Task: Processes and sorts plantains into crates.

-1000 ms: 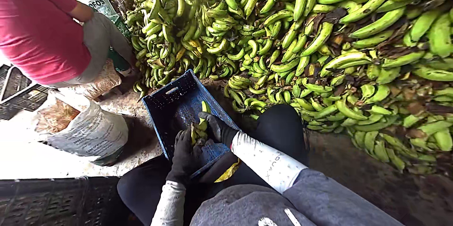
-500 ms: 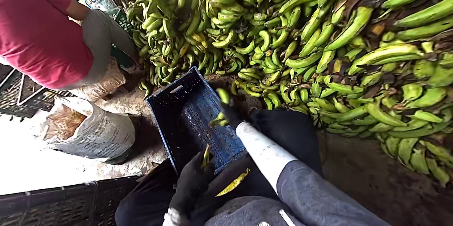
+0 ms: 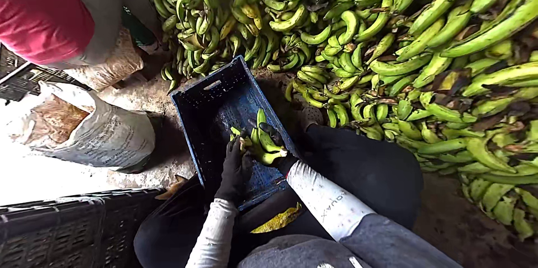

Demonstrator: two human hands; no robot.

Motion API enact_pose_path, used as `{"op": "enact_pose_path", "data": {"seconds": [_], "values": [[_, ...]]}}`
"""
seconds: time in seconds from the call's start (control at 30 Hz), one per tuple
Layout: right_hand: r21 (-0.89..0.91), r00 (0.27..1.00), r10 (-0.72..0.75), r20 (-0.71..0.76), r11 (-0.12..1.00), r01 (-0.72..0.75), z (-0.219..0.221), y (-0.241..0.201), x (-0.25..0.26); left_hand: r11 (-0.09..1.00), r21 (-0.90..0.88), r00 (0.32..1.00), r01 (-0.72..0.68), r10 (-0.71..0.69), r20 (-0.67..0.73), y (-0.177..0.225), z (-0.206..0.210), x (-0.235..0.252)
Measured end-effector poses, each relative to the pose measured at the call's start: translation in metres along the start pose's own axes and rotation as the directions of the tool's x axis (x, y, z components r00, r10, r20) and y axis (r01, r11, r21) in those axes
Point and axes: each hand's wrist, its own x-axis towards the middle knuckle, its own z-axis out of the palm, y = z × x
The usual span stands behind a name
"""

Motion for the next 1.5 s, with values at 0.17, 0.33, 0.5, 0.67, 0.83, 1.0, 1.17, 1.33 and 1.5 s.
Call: {"op": "enact_pose_path", "data": {"seconds": [0.17, 0.33, 0.5, 0.67, 0.83, 1.0, 1.17, 1.33, 1.5], "values": [[-0.043, 0.977, -0.104, -0.185, 0.994, 0.097, 0.034, 0.013, -0.023, 0.92, 0.392, 0.977, -0.005, -0.079, 0.198, 0.011, 0.005, -0.012], [-0.239, 0.986, -0.117, -0.122, 0.967, 0.085, 0.033, 0.036, -0.007, 0.943, 0.332, 0.999, 0.039, -0.039, -0.008, -0.013, -0.003, -0.02], [-0.163, 0.973, 0.197, -0.123, 0.963, -0.216, 0.017, 0.033, 0.003, 0.934, -0.217, 0.957, 0.284, -0.289, 0.01, -0.013, -0.022, -0.029], [-0.409, 0.972, 0.039, -0.23, 0.903, -0.133, 0.013, 0.03, 0.009, 0.906, -0.158, 0.92, 0.392, -0.384, 0.076, -0.011, -0.014, -0.029], [-0.679, 0.907, -0.11, -0.406, 0.701, -0.219, 0.014, 0.005, 0.021, 0.693, 0.062, 0.669, 0.718, -0.712, 0.214, 0.006, -0.015, -0.021], [-0.735, 0.87, -0.262, -0.419, 0.66, -0.155, -0.039, -0.021, 0.032, 0.594, 0.217, 0.507, 0.774, -0.788, 0.349, 0.023, -0.038, -0.038], [-0.938, 0.926, -0.239, -0.292, 0.263, -0.228, -0.015, -0.021, 0.022, 0.716, 0.239, 0.659, 0.656, -0.698, 0.28, 0.012, -0.031, -0.051], [-0.96, 0.943, -0.179, -0.281, 0.067, -0.273, -0.007, -0.008, 0.004, 0.808, 0.308, 0.816, 0.502, -0.561, 0.14, 0.031, -0.061, -0.058], [-0.941, 0.954, -0.142, -0.263, 0.257, -0.221, -0.04, -0.02, 0.008, 0.914, 0.162, 0.84, 0.373, -0.259, -0.476, 0.072, -0.204, -0.14]]}}
